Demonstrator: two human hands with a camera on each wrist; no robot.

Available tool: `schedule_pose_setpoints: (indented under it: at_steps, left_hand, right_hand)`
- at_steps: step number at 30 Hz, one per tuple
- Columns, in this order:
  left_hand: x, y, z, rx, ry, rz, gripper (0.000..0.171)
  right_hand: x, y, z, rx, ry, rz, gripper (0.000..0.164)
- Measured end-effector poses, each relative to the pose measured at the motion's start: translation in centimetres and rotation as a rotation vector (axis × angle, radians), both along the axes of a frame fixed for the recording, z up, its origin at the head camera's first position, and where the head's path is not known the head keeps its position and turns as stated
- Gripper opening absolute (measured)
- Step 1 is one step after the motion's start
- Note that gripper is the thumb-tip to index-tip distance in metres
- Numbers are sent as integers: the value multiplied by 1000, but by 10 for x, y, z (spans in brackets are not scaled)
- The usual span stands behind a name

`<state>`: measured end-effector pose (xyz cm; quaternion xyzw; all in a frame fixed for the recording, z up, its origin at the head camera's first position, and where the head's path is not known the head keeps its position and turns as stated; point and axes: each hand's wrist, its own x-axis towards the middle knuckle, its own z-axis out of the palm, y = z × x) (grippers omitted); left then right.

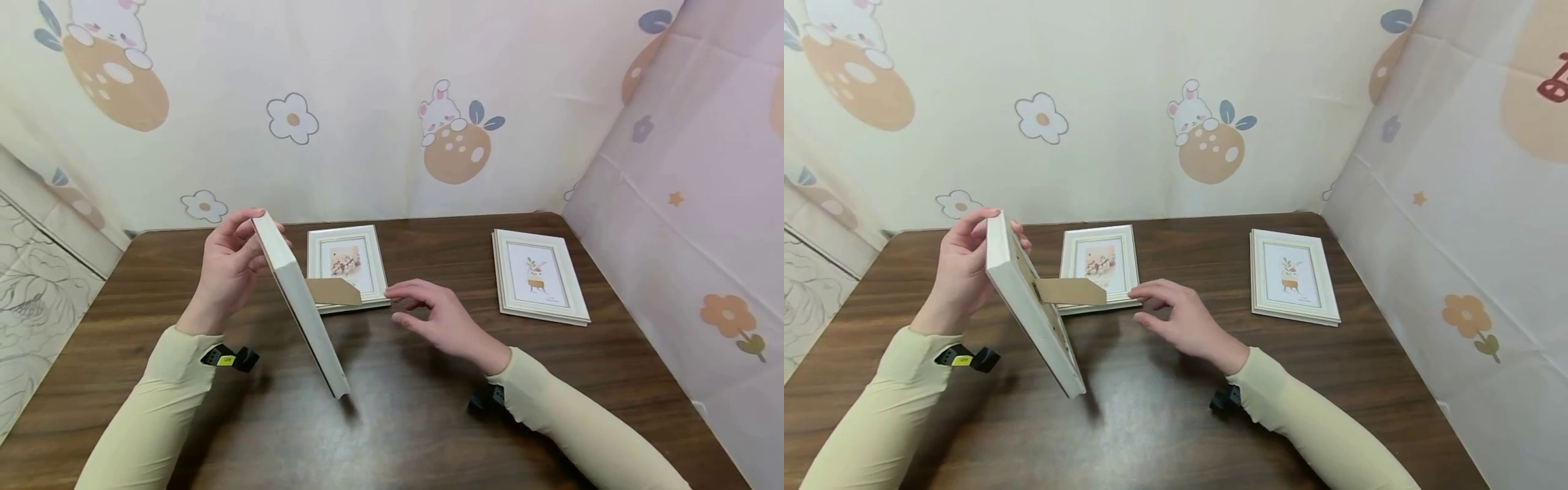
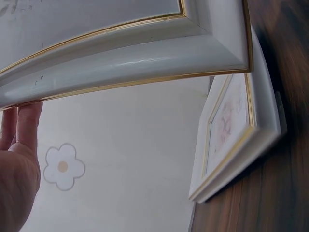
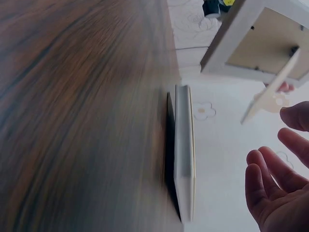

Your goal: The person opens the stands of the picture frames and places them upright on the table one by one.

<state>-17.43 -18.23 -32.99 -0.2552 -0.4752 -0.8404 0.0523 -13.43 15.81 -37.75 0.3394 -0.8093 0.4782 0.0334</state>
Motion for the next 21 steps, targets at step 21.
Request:
schedule_pose_setpoints:
  at_steps: [21]
  left_hand:
    - [21, -53, 2, -10, -6, 227, 33]
  right_hand:
    - [13, 67, 6, 109, -17, -185, 31]
